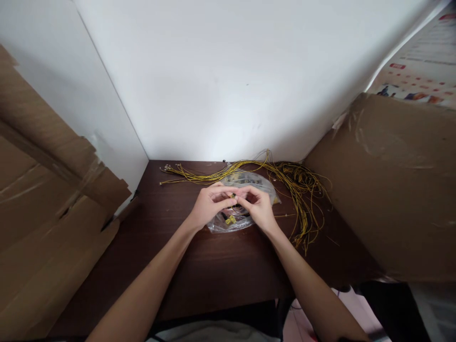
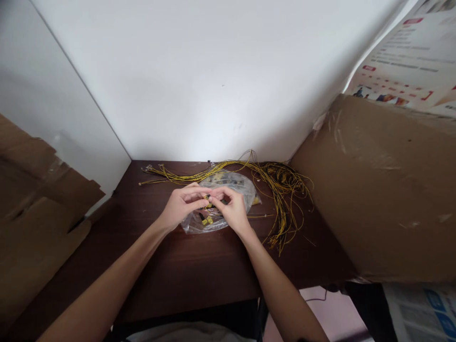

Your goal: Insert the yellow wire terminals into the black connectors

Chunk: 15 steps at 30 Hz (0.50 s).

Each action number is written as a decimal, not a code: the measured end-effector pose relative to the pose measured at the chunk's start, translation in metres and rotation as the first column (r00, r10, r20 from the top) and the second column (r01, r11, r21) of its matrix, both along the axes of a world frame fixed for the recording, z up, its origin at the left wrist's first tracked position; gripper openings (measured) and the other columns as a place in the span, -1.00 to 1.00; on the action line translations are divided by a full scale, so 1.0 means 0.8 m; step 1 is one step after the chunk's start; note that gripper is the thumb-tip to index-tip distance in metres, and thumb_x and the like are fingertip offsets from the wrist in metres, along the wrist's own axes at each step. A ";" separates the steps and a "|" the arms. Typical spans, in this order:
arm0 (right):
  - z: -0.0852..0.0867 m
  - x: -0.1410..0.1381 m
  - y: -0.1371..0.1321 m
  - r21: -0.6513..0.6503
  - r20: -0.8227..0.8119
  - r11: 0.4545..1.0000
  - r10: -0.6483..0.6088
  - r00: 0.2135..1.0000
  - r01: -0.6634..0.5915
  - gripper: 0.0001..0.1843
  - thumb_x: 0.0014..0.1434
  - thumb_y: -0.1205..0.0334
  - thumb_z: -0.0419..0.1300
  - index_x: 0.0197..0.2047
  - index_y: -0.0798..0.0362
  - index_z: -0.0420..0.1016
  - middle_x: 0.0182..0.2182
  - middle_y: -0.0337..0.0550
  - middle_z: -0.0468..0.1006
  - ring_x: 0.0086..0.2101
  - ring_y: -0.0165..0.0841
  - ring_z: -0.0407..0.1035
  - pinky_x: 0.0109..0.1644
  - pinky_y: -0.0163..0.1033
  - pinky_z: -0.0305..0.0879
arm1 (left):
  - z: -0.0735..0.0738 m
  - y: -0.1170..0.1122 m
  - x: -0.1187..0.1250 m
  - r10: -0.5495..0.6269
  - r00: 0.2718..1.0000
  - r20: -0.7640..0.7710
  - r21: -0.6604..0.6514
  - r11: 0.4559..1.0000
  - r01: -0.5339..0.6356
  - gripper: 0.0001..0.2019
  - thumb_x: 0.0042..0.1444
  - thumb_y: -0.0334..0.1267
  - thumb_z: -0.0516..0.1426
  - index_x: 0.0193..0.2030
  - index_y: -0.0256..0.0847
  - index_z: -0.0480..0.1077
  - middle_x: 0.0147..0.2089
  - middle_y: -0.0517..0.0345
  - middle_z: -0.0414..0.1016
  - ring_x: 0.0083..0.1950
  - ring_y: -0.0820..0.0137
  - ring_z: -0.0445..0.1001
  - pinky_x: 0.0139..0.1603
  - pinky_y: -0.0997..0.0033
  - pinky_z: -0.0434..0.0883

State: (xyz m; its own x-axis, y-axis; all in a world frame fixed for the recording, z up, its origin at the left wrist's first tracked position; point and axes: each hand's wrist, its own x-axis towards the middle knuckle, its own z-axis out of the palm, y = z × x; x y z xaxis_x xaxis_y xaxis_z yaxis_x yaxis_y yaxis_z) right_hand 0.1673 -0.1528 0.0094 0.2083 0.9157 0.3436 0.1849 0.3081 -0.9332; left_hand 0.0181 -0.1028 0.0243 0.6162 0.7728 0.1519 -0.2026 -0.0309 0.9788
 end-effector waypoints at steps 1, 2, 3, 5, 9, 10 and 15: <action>0.000 0.000 0.000 -0.004 -0.005 1.000 0.000 1.000 0.000 -0.82 -0.04 0.17 0.26 -0.37 0.08 0.45 -0.45 -0.18 0.50 -0.43 -0.37 0.36 -0.28 -0.25 0.33 | 0.000 0.001 -0.001 -0.019 1.000 0.002 0.002 1.000 0.019 -0.69 -0.13 -0.27 0.26 -0.17 -0.21 0.49 -0.22 0.12 0.29 -0.31 0.44 0.43 -0.41 0.40 0.52; 0.000 0.000 0.000 -0.006 -0.008 1.000 -0.002 1.000 0.002 -0.81 -0.04 0.15 0.26 -0.37 0.08 0.44 -0.45 -0.18 0.50 -0.43 -0.38 0.36 -0.28 -0.25 0.33 | -0.001 0.001 -0.001 -0.036 0.999 0.001 0.008 0.999 0.036 -0.68 -0.13 -0.27 0.25 -0.15 -0.20 0.49 -0.21 0.12 0.29 -0.31 0.44 0.42 -0.39 0.40 0.52; 0.000 0.000 0.000 -0.007 -0.006 1.000 -0.004 1.000 0.004 -0.79 -0.04 0.13 0.26 -0.38 0.08 0.44 -0.46 -0.18 0.49 -0.44 -0.38 0.36 -0.29 -0.26 0.33 | -0.002 0.002 -0.001 -0.050 0.999 -0.002 0.016 0.999 0.050 -0.67 -0.12 -0.28 0.25 -0.14 -0.19 0.49 -0.20 0.11 0.29 -0.30 0.44 0.42 -0.38 0.39 0.52; -0.001 0.000 0.001 -0.009 0.009 1.000 -0.006 1.000 0.006 -0.77 -0.04 0.10 0.26 -0.38 0.08 0.43 -0.47 -0.18 0.48 -0.45 -0.39 0.35 -0.30 -0.26 0.32 | -0.004 0.003 -0.001 -0.060 0.998 -0.007 0.033 0.998 0.060 -0.69 -0.11 -0.28 0.24 -0.15 -0.20 0.49 -0.20 0.10 0.30 -0.29 0.44 0.41 -0.37 0.40 0.51; 0.000 0.000 0.001 -0.008 0.040 1.000 -0.002 0.999 0.003 -0.78 -0.02 0.10 0.24 -0.37 0.07 0.43 -0.45 -0.18 0.48 -0.44 -0.39 0.34 -0.29 -0.27 0.31 | -0.007 0.003 0.000 -0.045 0.999 -0.009 0.043 0.998 0.046 -0.74 -0.12 -0.27 0.24 -0.21 -0.23 0.50 -0.21 0.10 0.32 -0.30 0.43 0.42 -0.40 0.41 0.51; 0.000 0.000 0.001 -0.006 0.041 1.000 0.002 0.999 -0.002 -0.79 -0.01 0.11 0.23 -0.37 0.07 0.43 -0.44 -0.17 0.48 -0.43 -0.39 0.34 -0.28 -0.27 0.31 | -0.007 0.003 0.000 -0.038 0.999 -0.009 0.038 0.999 0.038 -0.74 -0.12 -0.26 0.25 -0.22 -0.23 0.50 -0.20 0.09 0.32 -0.30 0.42 0.43 -0.41 0.41 0.51; 0.005 -0.001 -0.002 -0.024 0.042 0.999 0.038 0.998 -0.037 -0.77 0.04 0.10 0.20 -0.27 0.06 0.44 -0.44 -0.20 0.49 -0.41 -0.39 0.37 -0.27 -0.28 0.31 | -0.004 0.003 0.001 0.062 0.998 0.014 -0.009 0.998 -0.062 -0.76 -0.15 -0.26 0.26 -0.27 -0.25 0.50 -0.16 0.06 0.41 -0.22 0.34 0.46 -0.36 0.39 0.50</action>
State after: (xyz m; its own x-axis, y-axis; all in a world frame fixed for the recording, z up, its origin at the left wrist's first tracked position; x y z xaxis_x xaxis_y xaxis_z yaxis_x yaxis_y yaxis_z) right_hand 0.1661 -0.1545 0.0132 0.1592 0.9306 0.3296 0.2134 0.2935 -0.9318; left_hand 0.0188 -0.1005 0.0213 0.5647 0.8108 0.1539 -0.2149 -0.0356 0.9760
